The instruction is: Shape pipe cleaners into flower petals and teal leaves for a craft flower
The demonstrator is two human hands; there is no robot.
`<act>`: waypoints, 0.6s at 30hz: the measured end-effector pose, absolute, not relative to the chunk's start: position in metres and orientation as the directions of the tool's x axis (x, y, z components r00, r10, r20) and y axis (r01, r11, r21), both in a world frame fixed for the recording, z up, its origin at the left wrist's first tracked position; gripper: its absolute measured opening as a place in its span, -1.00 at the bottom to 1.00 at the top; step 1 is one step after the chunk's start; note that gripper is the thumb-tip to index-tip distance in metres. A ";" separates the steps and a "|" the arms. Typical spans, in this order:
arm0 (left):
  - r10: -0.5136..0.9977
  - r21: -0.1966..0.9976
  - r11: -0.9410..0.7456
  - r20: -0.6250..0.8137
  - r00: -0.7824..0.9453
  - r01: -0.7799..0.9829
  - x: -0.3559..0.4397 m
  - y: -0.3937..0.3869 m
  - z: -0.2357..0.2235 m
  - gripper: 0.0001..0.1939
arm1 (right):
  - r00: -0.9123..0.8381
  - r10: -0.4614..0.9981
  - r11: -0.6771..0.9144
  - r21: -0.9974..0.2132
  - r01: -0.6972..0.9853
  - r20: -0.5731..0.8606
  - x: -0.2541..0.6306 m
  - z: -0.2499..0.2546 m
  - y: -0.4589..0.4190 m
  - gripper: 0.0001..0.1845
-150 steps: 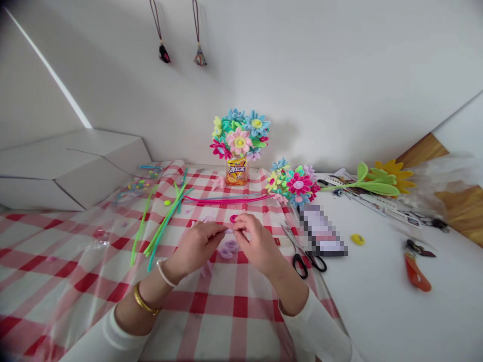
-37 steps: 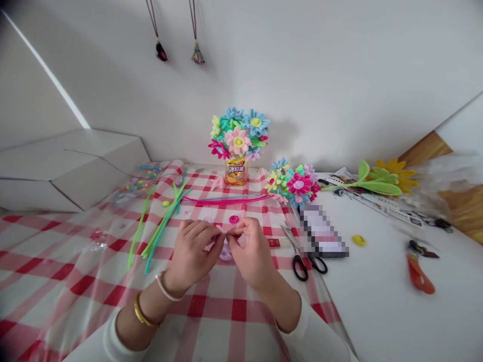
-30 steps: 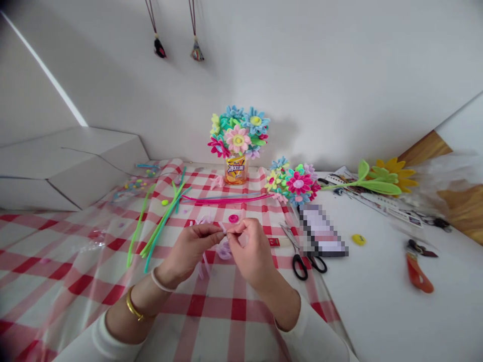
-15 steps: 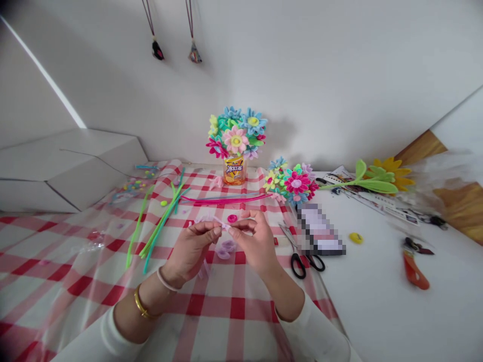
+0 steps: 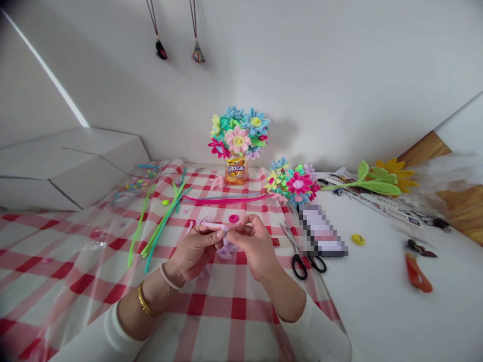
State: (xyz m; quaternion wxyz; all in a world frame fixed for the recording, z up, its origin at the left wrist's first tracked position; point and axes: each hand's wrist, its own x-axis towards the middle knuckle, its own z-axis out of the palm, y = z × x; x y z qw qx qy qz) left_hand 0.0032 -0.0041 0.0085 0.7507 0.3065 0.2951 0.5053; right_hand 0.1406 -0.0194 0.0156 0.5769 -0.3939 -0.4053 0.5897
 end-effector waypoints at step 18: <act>0.901 0.992 0.049 0.005 0.433 -0.115 -0.010 -0.004 0.012 -0.90 | -0.127 0.991 0.034 -0.999 0.019 0.032 0.155 0.029 -0.022 -0.78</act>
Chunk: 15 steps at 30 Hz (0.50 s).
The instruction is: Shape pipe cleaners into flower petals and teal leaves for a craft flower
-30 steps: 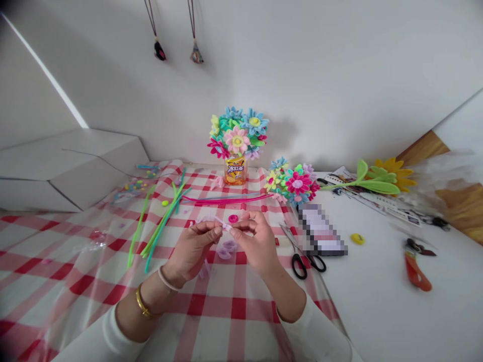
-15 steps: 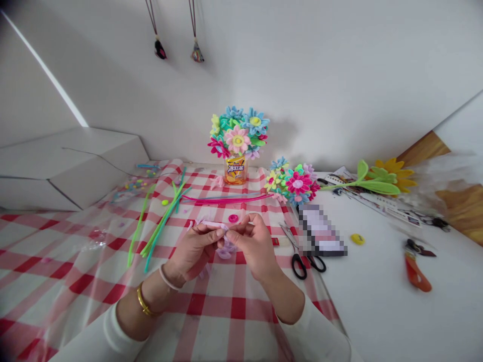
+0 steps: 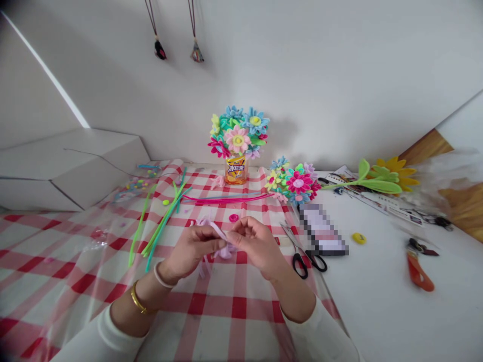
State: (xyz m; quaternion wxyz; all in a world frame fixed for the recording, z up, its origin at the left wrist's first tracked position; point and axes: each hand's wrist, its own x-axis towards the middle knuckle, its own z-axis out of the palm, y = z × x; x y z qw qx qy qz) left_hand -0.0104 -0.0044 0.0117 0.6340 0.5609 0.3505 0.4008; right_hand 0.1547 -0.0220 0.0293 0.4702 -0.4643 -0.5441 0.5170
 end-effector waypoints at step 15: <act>0.890 0.966 0.212 -0.126 0.438 -0.152 -0.007 -0.001 0.004 -0.86 | -0.038 0.996 0.089 -0.968 0.235 0.082 0.159 0.029 -0.019 -0.83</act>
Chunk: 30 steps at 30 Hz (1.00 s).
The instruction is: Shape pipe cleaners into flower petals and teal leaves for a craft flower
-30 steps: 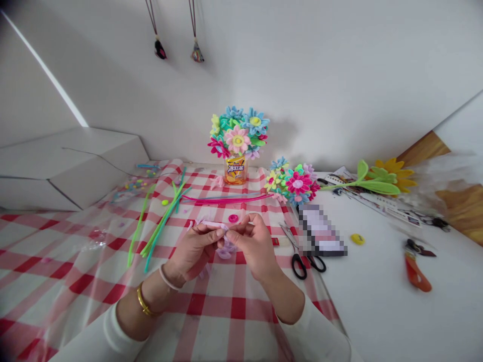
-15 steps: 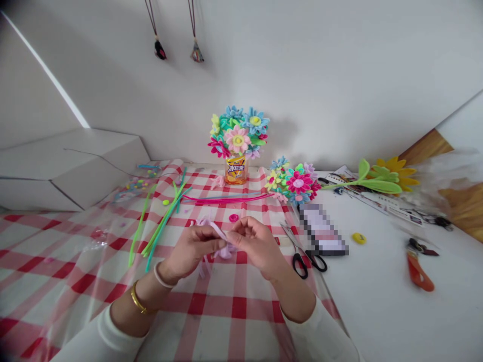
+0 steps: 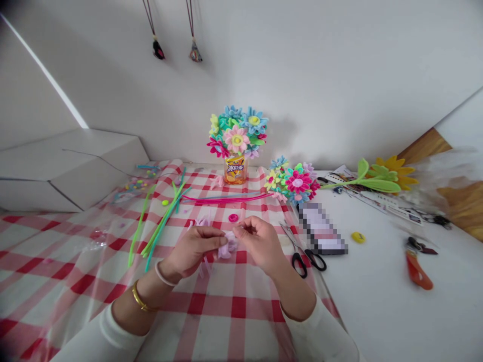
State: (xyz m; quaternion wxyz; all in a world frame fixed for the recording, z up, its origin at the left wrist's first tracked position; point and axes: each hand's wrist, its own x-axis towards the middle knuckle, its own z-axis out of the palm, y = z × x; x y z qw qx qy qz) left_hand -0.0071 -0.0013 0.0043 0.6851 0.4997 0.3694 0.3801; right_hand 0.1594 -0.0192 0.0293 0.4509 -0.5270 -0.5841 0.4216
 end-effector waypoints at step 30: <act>0.944 0.950 0.170 -0.081 0.321 -0.260 -0.009 0.001 0.013 -0.76 | -0.127 0.991 0.048 -0.992 0.121 0.032 0.152 0.019 -0.018 -0.91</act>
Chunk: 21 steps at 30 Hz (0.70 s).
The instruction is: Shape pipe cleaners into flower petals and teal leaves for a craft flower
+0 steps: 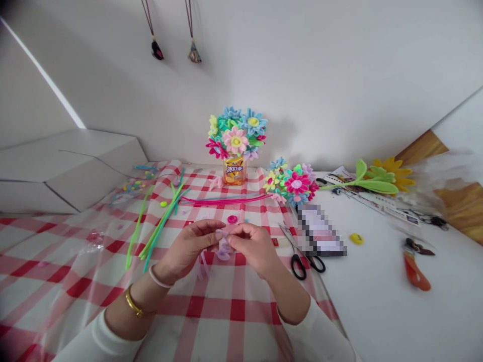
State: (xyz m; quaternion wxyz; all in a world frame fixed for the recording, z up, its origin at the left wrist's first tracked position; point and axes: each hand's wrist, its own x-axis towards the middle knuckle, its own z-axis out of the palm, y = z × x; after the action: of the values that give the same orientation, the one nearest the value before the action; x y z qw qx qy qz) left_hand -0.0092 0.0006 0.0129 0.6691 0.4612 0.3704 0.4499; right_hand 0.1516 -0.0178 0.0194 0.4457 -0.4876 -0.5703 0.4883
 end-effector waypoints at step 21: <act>0.830 0.906 0.394 -0.280 0.483 -0.152 -0.018 0.002 0.019 -0.82 | -0.355 0.896 0.418 -0.780 0.466 0.268 0.162 0.024 -0.019 -0.80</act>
State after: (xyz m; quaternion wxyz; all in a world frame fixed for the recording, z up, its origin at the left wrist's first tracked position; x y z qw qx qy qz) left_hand -0.0177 0.0022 0.0193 0.7407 0.4393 0.3855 0.3314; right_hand 0.1622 -0.0188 0.0235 0.3527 -0.4452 -0.7645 0.3050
